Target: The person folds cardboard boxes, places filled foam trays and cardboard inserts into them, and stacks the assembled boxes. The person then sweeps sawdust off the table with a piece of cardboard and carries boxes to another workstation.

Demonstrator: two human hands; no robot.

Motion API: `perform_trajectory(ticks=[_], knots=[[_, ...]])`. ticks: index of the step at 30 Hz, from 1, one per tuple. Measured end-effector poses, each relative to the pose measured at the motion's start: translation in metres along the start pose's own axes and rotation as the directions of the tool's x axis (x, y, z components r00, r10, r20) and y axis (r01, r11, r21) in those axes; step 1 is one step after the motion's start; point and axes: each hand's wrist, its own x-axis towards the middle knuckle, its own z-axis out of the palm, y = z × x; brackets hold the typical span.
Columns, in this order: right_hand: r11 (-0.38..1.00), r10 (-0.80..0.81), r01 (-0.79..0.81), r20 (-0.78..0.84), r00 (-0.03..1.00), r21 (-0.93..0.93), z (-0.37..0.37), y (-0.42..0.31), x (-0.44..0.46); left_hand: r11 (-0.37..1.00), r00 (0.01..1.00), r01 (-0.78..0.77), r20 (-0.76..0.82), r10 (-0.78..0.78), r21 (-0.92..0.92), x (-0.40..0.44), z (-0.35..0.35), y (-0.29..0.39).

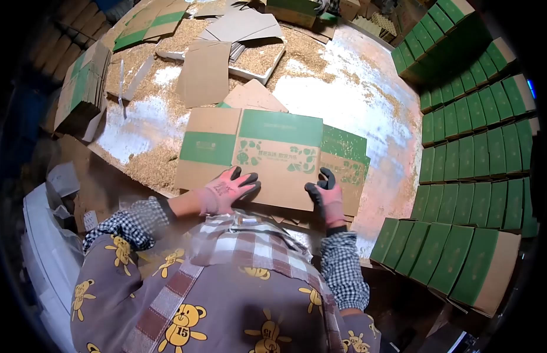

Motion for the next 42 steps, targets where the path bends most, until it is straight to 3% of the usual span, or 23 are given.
perform_trajectory(ticks=[1, 3, 4, 5, 9, 11, 13, 14, 15, 17, 19, 22, 23, 25, 26, 27, 29, 31, 33, 35, 37, 39, 42], knots=[[0.881, 0.103, -0.193, 0.224, 0.969, 0.433, -0.009, -0.007, 0.001, 1.0, 1.0, 0.004, -0.005, -0.004, 0.0, -0.008, -0.013, 0.003], [0.657, -0.087, -0.072, 0.17, 0.982, 0.751, -0.029, 0.003, 0.005, 0.955, 0.994, 0.094, -0.087, -0.072, 0.281, -0.025, -0.033, 0.007], [0.518, -0.039, -0.158, 0.208, 0.977, 0.841, -0.055, 0.002, 0.004, 0.916, 0.99, 0.129, 0.001, -0.139, 0.379, -0.028, -0.044, 0.001], [0.362, -0.165, -0.213, 0.287, 0.944, 0.907, -0.078, -0.019, -0.003, 0.947, 0.975, 0.067, -0.222, 0.004, 0.314, -0.03, -0.033, -0.018], [0.257, -0.142, 0.113, -0.078, 0.987, 0.96, -0.121, -0.072, -0.025, 0.957, 0.934, -0.032, -0.332, 0.131, 0.287, -0.032, -0.11, 0.033], [0.388, -0.373, 0.148, 0.009, 0.928, 0.91, -0.139, -0.094, -0.04, 0.986, 0.987, -0.156, -0.037, 0.158, 0.063, -0.049, -0.144, 0.063], [0.441, -0.317, 0.319, -0.188, 0.93, 0.839, -0.137, -0.059, -0.021, 0.881, 0.952, -0.296, -0.189, 0.24, -0.369, -0.043, -0.135, 0.031], [0.516, 0.01, 0.444, -0.524, 0.852, 0.732, -0.102, -0.103, -0.038, 0.893, 0.966, -0.246, -0.166, 0.196, -0.378, -0.046, -0.143, 0.032], [0.501, 0.014, 0.465, -0.544, 0.839, 0.73, -0.098, -0.098, -0.033, 0.902, 0.976, -0.207, -0.147, 0.162, -0.379, -0.045, -0.154, 0.033], [0.596, -0.367, 0.714, -0.667, 0.649, 0.367, -0.093, -0.077, -0.021, 0.885, 0.981, -0.191, -0.111, 0.158, -0.424, -0.042, -0.155, 0.033], [0.66, -0.39, 0.641, -0.551, 0.738, 0.392, -0.099, -0.069, -0.016, 0.772, 0.981, -0.134, 0.03, 0.194, -0.621, -0.03, -0.153, 0.015], [0.632, -0.554, 0.723, -0.491, 0.672, 0.277, -0.113, -0.077, 0.005, 0.414, 0.981, -0.127, -0.177, -0.085, -0.902, 0.003, -0.173, -0.027], [0.391, -0.92, 0.73, -0.215, 0.327, -0.561, -0.129, -0.072, 0.014, 0.323, 0.962, -0.146, -0.211, -0.175, -0.935, 0.012, -0.185, -0.02], [0.469, -0.871, 0.69, -0.159, 0.465, -0.551, -0.149, -0.086, -0.006, 0.484, 0.944, -0.272, -0.329, -0.036, -0.832, 0.018, -0.197, -0.019], [0.669, -0.712, 0.739, -0.217, 0.668, 0.082, -0.156, -0.076, -0.003, 0.469, 0.9, -0.292, -0.406, -0.162, -0.834, 0.011, -0.197, 0.005], [0.502, -0.502, 0.522, -0.259, 0.825, 0.689, -0.164, -0.065, 0.0, 0.509, 0.886, -0.322, -0.444, -0.135, -0.798, 0.001, -0.2, 0.022], [0.595, -0.361, 0.504, -0.352, 0.864, 0.626, -0.133, -0.075, 0.006, 0.614, 0.828, -0.341, -0.537, -0.162, -0.712, 0.029, -0.17, 0.043], [0.702, -0.504, 0.642, -0.422, 0.754, 0.308, -0.088, -0.126, -0.002, 0.888, 0.85, -0.343, -0.504, 0.155, -0.307, 0.069, -0.141, 0.051], [0.58, -0.814, 0.65, -0.382, 0.438, -0.491, -0.065, -0.151, 0.0, 0.986, 0.909, -0.166, -0.39, 0.148, -0.014, 0.075, -0.134, 0.058], [0.304, -0.865, 0.276, -0.143, 0.482, -0.912, -0.054, -0.132, 0.015, 0.898, 0.964, -0.256, -0.163, 0.21, -0.357, 0.062, -0.152, 0.042], [0.403, -0.862, 0.273, -0.262, 0.434, -0.873, -0.059, -0.1, 0.028, 0.82, 0.837, -0.364, -0.231, 0.496, 0.441, 0.023, -0.167, 0.034], [0.477, -0.858, 0.342, -0.344, 0.382, -0.809, -0.051, -0.107, 0.029, 0.924, 0.927, -0.372, -0.094, 0.364, -0.091, 0.01, -0.154, 0.027], [0.369, -0.855, 0.292, -0.2, 0.479, -0.882, -0.059, -0.128, 0.031, 0.896, 0.918, -0.392, -0.164, 0.363, -0.212, 0.01, -0.136, 0.018]])
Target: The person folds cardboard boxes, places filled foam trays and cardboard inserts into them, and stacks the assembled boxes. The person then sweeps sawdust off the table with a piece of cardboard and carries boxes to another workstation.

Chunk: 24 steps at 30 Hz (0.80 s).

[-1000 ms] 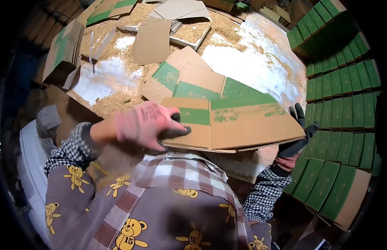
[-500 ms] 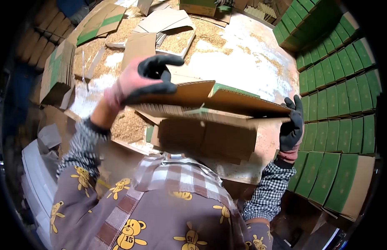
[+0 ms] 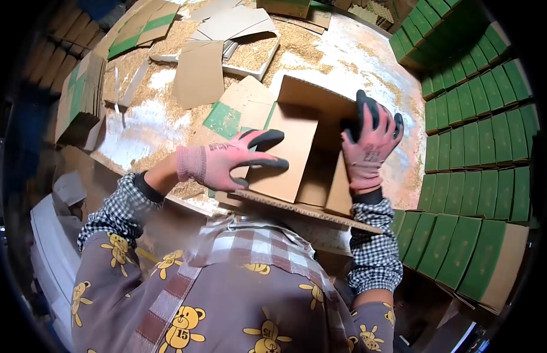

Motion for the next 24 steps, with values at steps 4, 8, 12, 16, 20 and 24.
perform_trajectory(ticks=[4, 8, 12, 16, 20, 24], knots=[[0.998, -0.058, 0.059, -0.137, 0.989, 0.003, 0.005, 0.008, -0.007, 0.999, 0.999, 0.035, 0.004, -0.035, 0.015, -0.013, 0.0, 0.017], [0.989, 0.042, -0.069, 0.191, 0.981, 0.134, -0.019, 0.012, 0.025, 0.87, 0.755, 0.308, -0.458, -0.469, -0.385, 0.016, 0.03, -0.016], [0.948, -0.229, 0.086, 0.47, 0.852, 0.306, -0.068, -0.034, -0.02, 0.562, 0.679, 0.264, -0.264, -0.686, -0.784, 0.026, 0.038, -0.038], [0.932, -0.257, 0.075, 0.5, 0.827, 0.355, -0.078, -0.027, -0.08, 0.695, 0.661, 0.076, -0.486, -0.572, -0.714, 0.02, 0.123, -0.117], [0.378, 0.237, -0.372, 0.3, 0.924, 0.848, -0.076, -0.033, -0.112, 0.562, 0.623, -0.349, -0.634, -0.459, -0.75, 0.034, 0.021, 0.001], [0.382, 0.283, -0.642, 0.578, 0.766, 0.665, -0.017, -0.032, -0.169, 0.948, 0.727, -0.317, -0.649, 0.226, -0.025, 0.059, -0.033, 0.056]])
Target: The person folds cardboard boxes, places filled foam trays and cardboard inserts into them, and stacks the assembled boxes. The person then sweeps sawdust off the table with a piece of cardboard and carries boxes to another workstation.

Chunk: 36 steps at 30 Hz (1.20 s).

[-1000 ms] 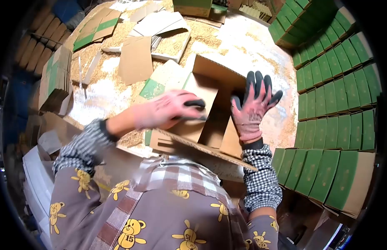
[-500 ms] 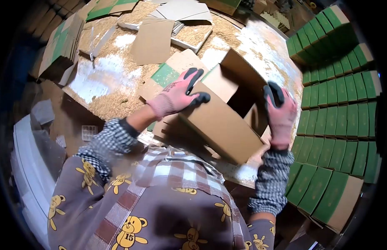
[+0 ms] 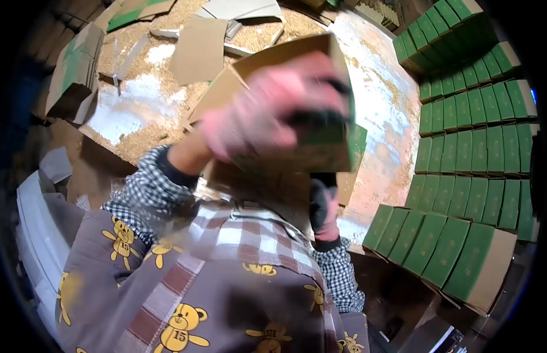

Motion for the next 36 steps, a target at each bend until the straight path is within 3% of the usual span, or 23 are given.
perform_trajectory(ticks=[1, 4, 5, 7, 9, 10, 11, 12, 13, 15, 17, 18, 19, 21, 23, 24, 26, 27, 29, 30, 32, 34, 36], knots=[[0.982, -0.094, 0.097, -0.022, 0.995, 0.165, -0.005, 0.022, 0.005, 0.974, 0.979, -0.112, 0.193, 0.074, 0.195, -0.001, 0.015, -0.006], [0.874, -0.099, 0.162, -0.157, 0.983, 0.458, -0.04, -0.035, 0.029, 0.992, 0.827, -0.064, 0.562, -0.008, 0.108, -0.037, 0.106, -0.023], [0.93, -0.186, 0.224, -0.155, 0.97, 0.292, -0.045, -0.046, 0.039, 0.98, 0.834, -0.193, 0.534, 0.14, 0.045, -0.059, 0.142, -0.031], [0.972, -0.194, 0.183, -0.067, 0.979, -0.145, -0.033, -0.049, 0.059, 0.999, 0.646, 0.027, 0.762, -0.047, 0.038, -0.038, 0.13, -0.003], [0.961, -0.223, 0.232, 0.075, 0.972, -0.151, -0.043, -0.046, 0.071, 0.983, 0.972, -0.048, 0.236, 0.005, 0.176, -0.027, 0.063, 0.003], [0.977, -0.189, 0.184, 0.032, 0.981, 0.107, -0.05, -0.024, 0.078, 0.977, 0.974, -0.049, 0.226, 0.001, 0.209, -0.04, 0.043, -0.014], [0.9, -0.122, 0.147, -0.086, 0.989, 0.411, -0.052, -0.01, 0.086, 0.902, 0.932, 0.321, 0.074, -0.355, 0.287, -0.062, 0.029, -0.04], [0.863, -0.082, 0.147, -0.154, 0.985, 0.483, -0.057, 0.007, 0.1, 0.702, 0.751, 0.65, -0.104, -0.652, 0.292, -0.084, 0.018, -0.065], [0.945, -0.023, 0.075, -0.163, 0.986, 0.319, -0.062, 0.049, 0.113, 0.406, 0.455, 0.887, -0.275, -0.847, 0.218, -0.099, 0.005, -0.077], [0.993, 0.078, -0.087, -0.108, 0.991, -0.078, -0.061, 0.149, 0.12, 0.495, 0.489, 0.868, -0.249, -0.836, 0.039, -0.115, -0.002, -0.066], [0.948, 0.137, -0.126, 0.016, 0.99, -0.292, -0.056, 0.142, 0.13, 0.422, 0.432, 0.901, -0.323, -0.842, 0.102, -0.101, -0.033, -0.031], [0.91, 0.165, -0.122, 0.077, 0.983, -0.396, -0.052, 0.137, 0.135, 0.481, 0.454, 0.876, -0.386, -0.803, 0.029, -0.11, -0.046, -0.038], [0.896, 0.354, -0.297, 0.125, 0.927, -0.331, -0.058, 0.131, 0.161, 0.538, 0.468, 0.842, -0.439, -0.767, -0.043, -0.119, -0.056, -0.044], [0.9, 0.026, 0.012, 0.082, 0.996, -0.436, -0.043, 0.077, 0.23, 0.46, 0.384, 0.885, -0.441, -0.811, -0.076, -0.138, -0.06, -0.06], [0.978, -0.113, 0.126, 0.082, 0.99, -0.167, -0.002, 0.064, 0.325, 0.386, 0.339, 0.921, -0.381, -0.86, -0.052, -0.154, -0.061, -0.076], [0.998, 0.038, -0.048, 0.22, 0.975, 0.039, 0.027, 0.049, 0.377, 0.352, 0.321, 0.936, -0.407, -0.855, -0.002, -0.147, -0.055, -0.076], [0.989, 0.147, -0.124, 0.49, 0.859, -0.079, 0.091, 0.008, 0.468, 0.336, 0.314, 0.941, -0.473, -0.823, 0.04, -0.147, -0.047, -0.07], [1.0, 0.018, -0.024, 0.469, 0.883, 0.006, 0.134, 0.047, 0.526, 0.327, 0.341, 0.938, -0.474, -0.812, 0.115, -0.148, -0.049, -0.071], [0.998, -0.01, 0.02, 0.162, 0.987, -0.062, 0.218, 0.048, 0.589, 0.227, 0.179, 0.971, -0.414, -0.893, -0.07, -0.14, -0.057, -0.067], [0.989, 0.104, -0.07, 0.285, 0.953, -0.127, 0.253, 0.082, 0.638, 0.2, 0.147, 0.976, -0.411, -0.9, -0.089, -0.146, -0.055, -0.068], [0.972, 0.205, -0.137, 0.399, 0.894, -0.193, 0.287, 0.095, 0.669, 0.261, 0.22, 0.965, -0.457, -0.862, -0.026, -0.158, -0.058, -0.077], [0.997, 0.065, -0.048, 0.31, 0.949, -0.063, 0.264, 0.076, 0.645, 0.253, 0.182, 0.961, -0.432, -0.883, -0.112, -0.148, -0.061, -0.076], [0.982, 0.16, -0.187, 0.433, 0.887, 0.021, 0.208, -0.023, 0.587, 0.221, 0.133, 0.955, -0.375, -0.917, -0.199, -0.141, -0.069, -0.074]])
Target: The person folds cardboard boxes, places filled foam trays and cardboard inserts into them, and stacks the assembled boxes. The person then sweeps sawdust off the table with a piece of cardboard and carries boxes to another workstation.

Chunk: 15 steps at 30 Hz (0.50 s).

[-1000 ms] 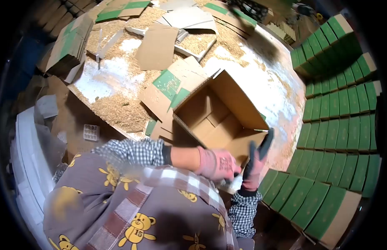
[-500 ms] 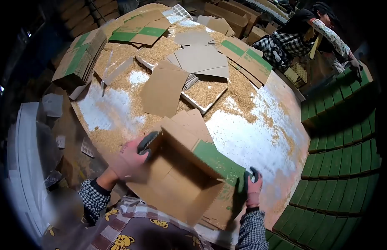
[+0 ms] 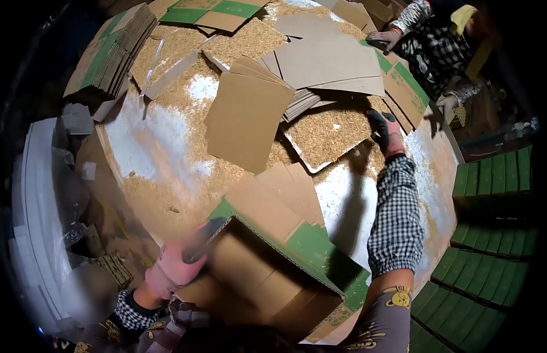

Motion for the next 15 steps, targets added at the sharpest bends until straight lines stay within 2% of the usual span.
perform_trajectory(ticks=[1, 3, 4, 5, 7, 8, 9, 10, 12, 14, 15], knots=[[0.997, 0.016, -0.016, 0.013, 1.0, 0.074, -0.011, -0.012, -0.021, 1.0, 1.0, -0.003, 0.006, 0.003, -0.003, 0.0, 0.001, 0.002], [0.99, -0.007, 0.031, 0.171, 0.985, -0.135, -0.043, -0.028, -0.06, 0.994, 0.999, -0.045, -0.026, 0.042, -0.101, 0.003, 0.007, 0.005], [0.982, 0.005, 0.04, 0.237, 0.971, -0.183, -0.054, -0.028, -0.081, 0.997, 0.997, -0.07, -0.03, 0.07, 0.01, 0.004, 0.008, 0.003], [0.971, 0.015, 0.058, 0.305, 0.952, -0.231, -0.062, -0.023, -0.101, 0.995, 0.995, -0.096, -0.036, 0.096, 0.018, 0.004, 0.008, 0.003], [0.926, -0.175, 0.234, 0.213, 0.961, -0.298, -0.088, 0.036, -0.124, 0.964, 0.998, -0.063, 0.01, 0.068, -0.259, 0.002, 0.007, -0.002], [0.513, -0.625, 0.67, 0.301, 0.72, -0.536, -0.105, 0.093, -0.129, 0.957, 0.985, -0.172, -0.015, 0.173, -0.232, 0.005, 0.009, -0.016], [0.404, -0.734, 0.675, 0.222, 0.642, -0.618, -0.101, 0.1, -0.17, 0.952, 0.98, -0.195, -0.018, 0.196, -0.235, 0.004, 0.008, -0.017], [0.414, -0.763, 0.639, 0.135, 0.632, -0.648, -0.109, 0.111, -0.202, 0.962, 0.981, -0.19, -0.012, 0.191, -0.198, 0.004, 0.006, -0.016], [0.611, -0.71, 0.558, -0.078, 0.699, -0.562, -0.143, 0.131, -0.254, 0.976, 0.99, -0.136, 0.005, 0.139, -0.172, 0.003, 0.003, -0.015], [0.887, -0.459, 0.424, -0.254, 0.851, -0.182, -0.181, 0.131, -0.31, 0.959, 0.982, -0.179, 0.024, 0.189, -0.221, 0.009, 0.002, -0.014], [0.944, -0.273, 0.31, -0.261, 0.926, 0.11, -0.182, 0.103, -0.352, 0.942, 0.974, -0.207, 0.034, 0.223, -0.265, 0.012, 0.003, -0.016]])
